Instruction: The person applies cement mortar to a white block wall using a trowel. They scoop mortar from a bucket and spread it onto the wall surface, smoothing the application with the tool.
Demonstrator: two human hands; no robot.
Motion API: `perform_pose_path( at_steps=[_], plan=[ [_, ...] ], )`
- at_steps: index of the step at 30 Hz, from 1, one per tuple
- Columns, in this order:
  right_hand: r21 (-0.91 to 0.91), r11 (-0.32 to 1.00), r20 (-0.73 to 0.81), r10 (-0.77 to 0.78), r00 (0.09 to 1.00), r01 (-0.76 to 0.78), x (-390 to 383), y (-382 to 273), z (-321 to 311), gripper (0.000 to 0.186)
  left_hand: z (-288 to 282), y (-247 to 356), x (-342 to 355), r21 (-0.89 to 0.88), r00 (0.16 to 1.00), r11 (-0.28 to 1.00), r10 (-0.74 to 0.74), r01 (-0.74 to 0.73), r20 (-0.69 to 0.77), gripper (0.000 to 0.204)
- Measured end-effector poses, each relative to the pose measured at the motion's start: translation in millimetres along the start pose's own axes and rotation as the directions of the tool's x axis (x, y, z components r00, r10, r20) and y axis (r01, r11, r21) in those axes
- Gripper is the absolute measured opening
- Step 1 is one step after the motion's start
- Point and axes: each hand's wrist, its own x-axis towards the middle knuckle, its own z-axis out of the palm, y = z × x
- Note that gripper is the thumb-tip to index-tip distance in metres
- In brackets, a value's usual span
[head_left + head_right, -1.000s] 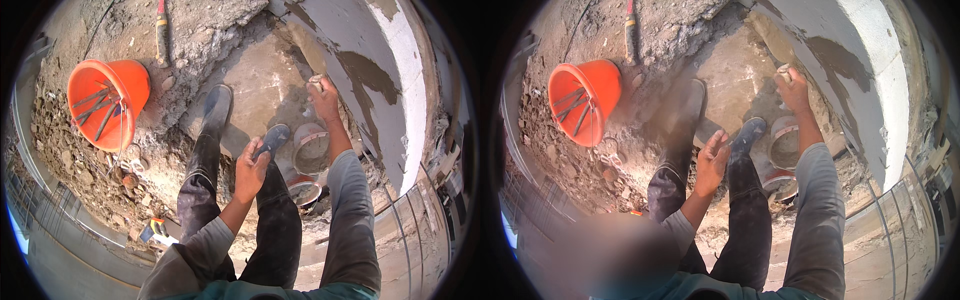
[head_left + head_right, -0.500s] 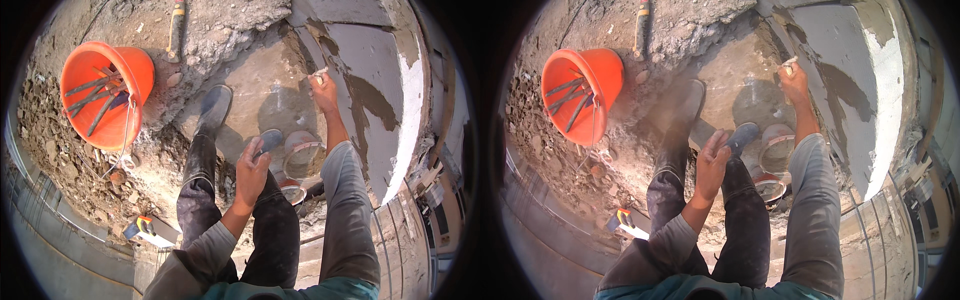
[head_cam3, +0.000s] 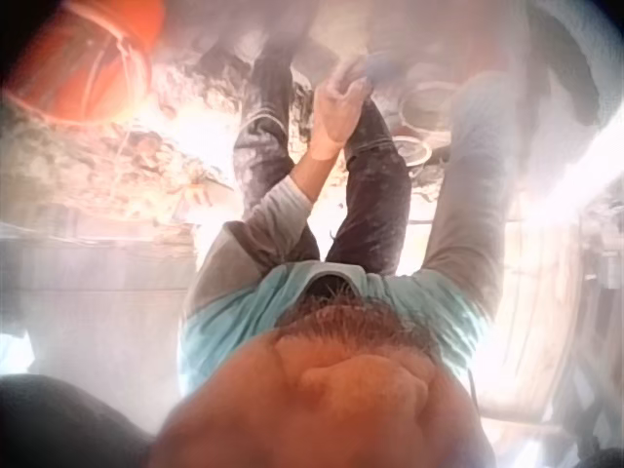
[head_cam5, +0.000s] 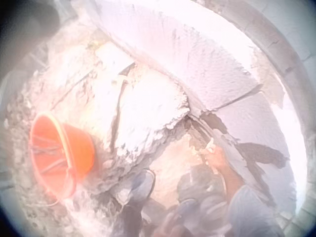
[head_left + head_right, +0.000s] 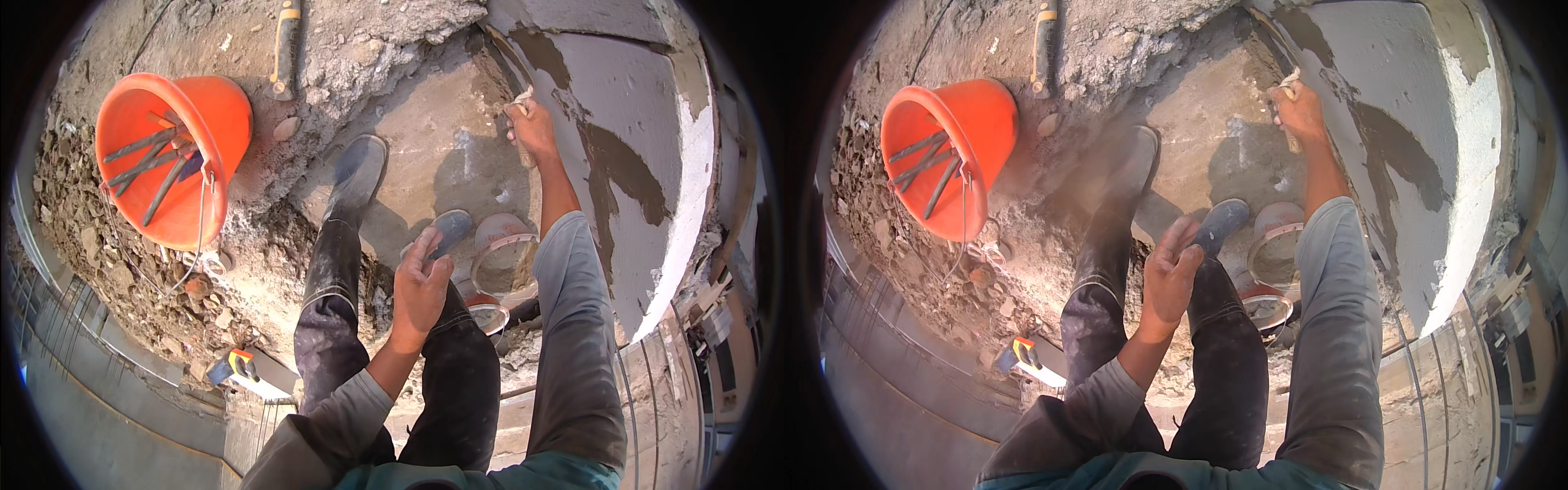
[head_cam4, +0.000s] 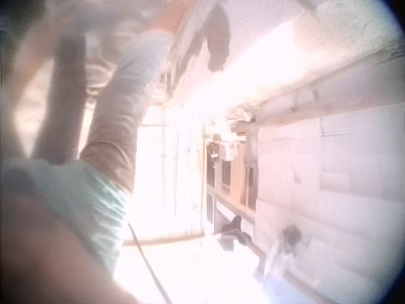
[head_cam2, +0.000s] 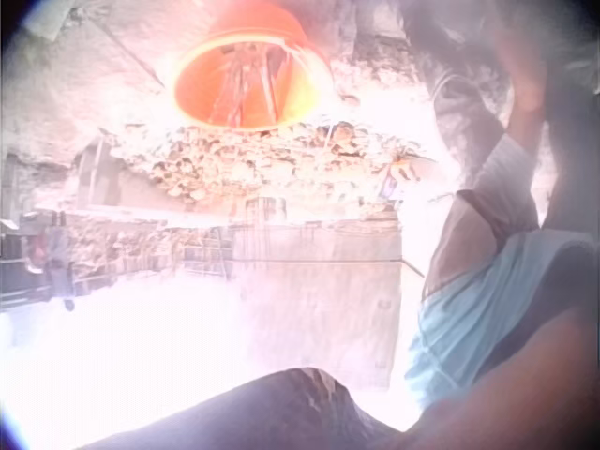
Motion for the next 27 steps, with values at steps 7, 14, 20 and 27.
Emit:
perform_pose_path(
  at_steps=[7, 14, 20, 27],
  plan=[
    [0.177, 0.976, -0.111, -0.105, 0.988, 0.124, -22, 33, 28, 0.03, 0, 2, -2, 0.004, 0.999, 1.0, 0.013, -0.013, -0.046, 0.053],
    [-0.101, 0.955, -0.204, -0.294, 0.934, 0.278, 39, 28, 24, 0.039, 5, 2, -2, -0.055, 0.999, 0.998, 0.009, -0.011, -0.031, 0.051],
    [0.217, 0.968, -0.125, -0.098, 0.987, 0.124, -39, -12, -15, 0.023, 10, 9, -2, 0.025, 0.998, 0.999, 0.039, -0.038, -0.046, 0.05],
    [0.364, 0.901, -0.19, -0.175, 0.966, 0.234, -109, -27, -55, 0.022, 6, 1, -1, 0.101, 0.998, 0.994, 0.039, -0.044, 0.047, 0.055]
  ],
)
